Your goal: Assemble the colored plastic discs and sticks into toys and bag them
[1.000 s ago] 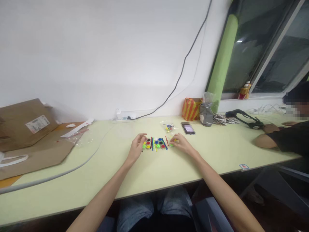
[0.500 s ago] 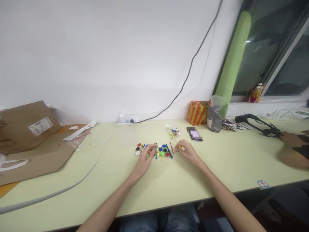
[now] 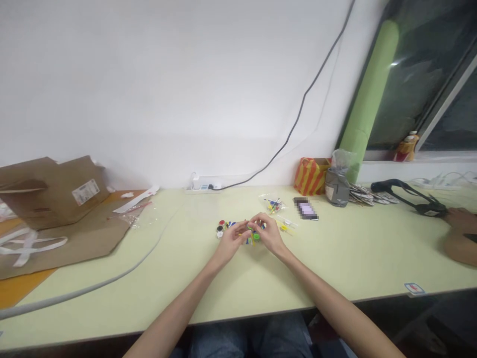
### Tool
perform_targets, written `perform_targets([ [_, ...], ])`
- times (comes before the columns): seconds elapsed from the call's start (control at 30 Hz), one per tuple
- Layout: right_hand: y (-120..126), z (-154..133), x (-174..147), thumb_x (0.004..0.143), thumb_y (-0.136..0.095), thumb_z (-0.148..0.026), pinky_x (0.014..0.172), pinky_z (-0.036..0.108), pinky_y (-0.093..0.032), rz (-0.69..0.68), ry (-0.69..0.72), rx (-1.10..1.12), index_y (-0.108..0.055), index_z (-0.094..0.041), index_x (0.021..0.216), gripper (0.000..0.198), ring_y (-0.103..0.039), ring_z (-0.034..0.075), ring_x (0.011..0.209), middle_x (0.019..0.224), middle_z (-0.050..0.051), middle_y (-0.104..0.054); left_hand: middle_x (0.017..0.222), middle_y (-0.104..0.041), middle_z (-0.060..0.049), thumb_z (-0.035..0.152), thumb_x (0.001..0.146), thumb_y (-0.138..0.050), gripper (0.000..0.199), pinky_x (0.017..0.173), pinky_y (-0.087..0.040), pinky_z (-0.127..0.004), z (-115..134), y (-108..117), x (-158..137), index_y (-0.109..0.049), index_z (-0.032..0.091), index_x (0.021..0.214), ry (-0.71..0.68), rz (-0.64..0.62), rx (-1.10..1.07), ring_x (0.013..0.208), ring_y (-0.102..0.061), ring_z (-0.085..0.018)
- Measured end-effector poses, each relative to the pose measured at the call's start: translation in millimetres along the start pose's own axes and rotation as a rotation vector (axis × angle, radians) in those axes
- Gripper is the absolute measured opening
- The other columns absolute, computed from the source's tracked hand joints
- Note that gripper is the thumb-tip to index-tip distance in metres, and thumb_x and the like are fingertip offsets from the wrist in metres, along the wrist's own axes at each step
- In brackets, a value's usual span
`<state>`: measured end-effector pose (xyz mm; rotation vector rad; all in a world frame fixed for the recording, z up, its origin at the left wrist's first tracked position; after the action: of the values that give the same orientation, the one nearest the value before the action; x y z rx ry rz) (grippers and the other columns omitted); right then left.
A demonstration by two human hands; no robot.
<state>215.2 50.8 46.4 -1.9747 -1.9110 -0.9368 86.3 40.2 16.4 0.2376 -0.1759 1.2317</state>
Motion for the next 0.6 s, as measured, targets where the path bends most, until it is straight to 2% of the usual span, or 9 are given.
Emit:
perform_targets([
  [0.2, -10, 10, -7, 0.081, -0.067, -0.042, 0.072, 0.031, -0.050, -0.057, -0.081, 0.148, -0.072, -0.020, 0.085, 0.023, -0.067, 0.021, 0.080, 0.086, 0.006, -0.074, 0.093, -0.075, -0.011, 0.044, 0.072, -0.079, 0.045, 0.064, -0.052, -0.027, -12, 8, 3, -0.071, 0.014, 0.105, 0.006, 0.065, -0.057, 0.080, -0.069, -0.021],
  [0.27, -5, 12, -6, 0.083, -0.064, -0.043, 0.075, 0.032, -0.051, -0.058, -0.076, 0.157, -0.073, -0.020, 0.089, 0.025, -0.068, 0.021, 0.084, 0.090, 0.007, -0.075, 0.090, -0.076, -0.011, 0.045, 0.071, -0.080, 0.043, 0.063, -0.054, -0.028, -16, 13, 4, -0.072, 0.014, 0.101, 0.015, 0.100, -0.076, 0.076, -0.070, -0.020],
  [0.33, 11, 19, -4, 0.085, -0.061, -0.043, 0.074, 0.032, -0.051, 0.003, -0.089, 0.132, -0.072, -0.019, 0.090, 0.027, -0.069, 0.022, 0.084, 0.090, 0.008, -0.075, 0.094, -0.076, -0.011, 0.044, 0.069, -0.081, 0.044, 0.067, -0.056, -0.030, -16, 19, 5, -0.072, 0.014, 0.100, 0.009, 0.143, -0.081, 0.077, -0.072, -0.021],
  [0.47, 53, 43, -2, 0.085, -0.056, -0.039, 0.069, 0.032, -0.048, 0.154, -0.156, -0.108, -0.070, -0.017, 0.087, 0.026, -0.065, 0.022, 0.076, 0.085, 0.009, -0.073, 0.104, -0.076, -0.012, 0.040, 0.063, -0.086, 0.054, 0.088, -0.057, -0.038, -15, 34, 7, -0.070, 0.015, 0.109, -0.011, 0.218, -0.063, 0.096, -0.072, -0.025],
  [0.6, 66, 60, -4, 0.084, -0.055, -0.033, 0.070, 0.032, -0.044, 0.097, -0.189, -0.401, -0.069, -0.019, 0.081, 0.020, -0.062, 0.020, 0.073, 0.083, 0.006, -0.073, 0.103, -0.076, -0.014, 0.037, 0.061, -0.087, 0.051, 0.093, -0.056, -0.043, -16, 44, 7, -0.072, 0.013, 0.103, -0.007, 0.248, -0.046, 0.098, -0.072, -0.027],
])
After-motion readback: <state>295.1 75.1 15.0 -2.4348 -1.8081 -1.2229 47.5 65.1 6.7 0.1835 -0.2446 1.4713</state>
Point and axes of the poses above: each hand's wrist, its own x-axis towards the middle knuckle, its own y-axis out of the back of the hand, z = x × y, the point moved 10 cm from there along x, towards the middle knuckle
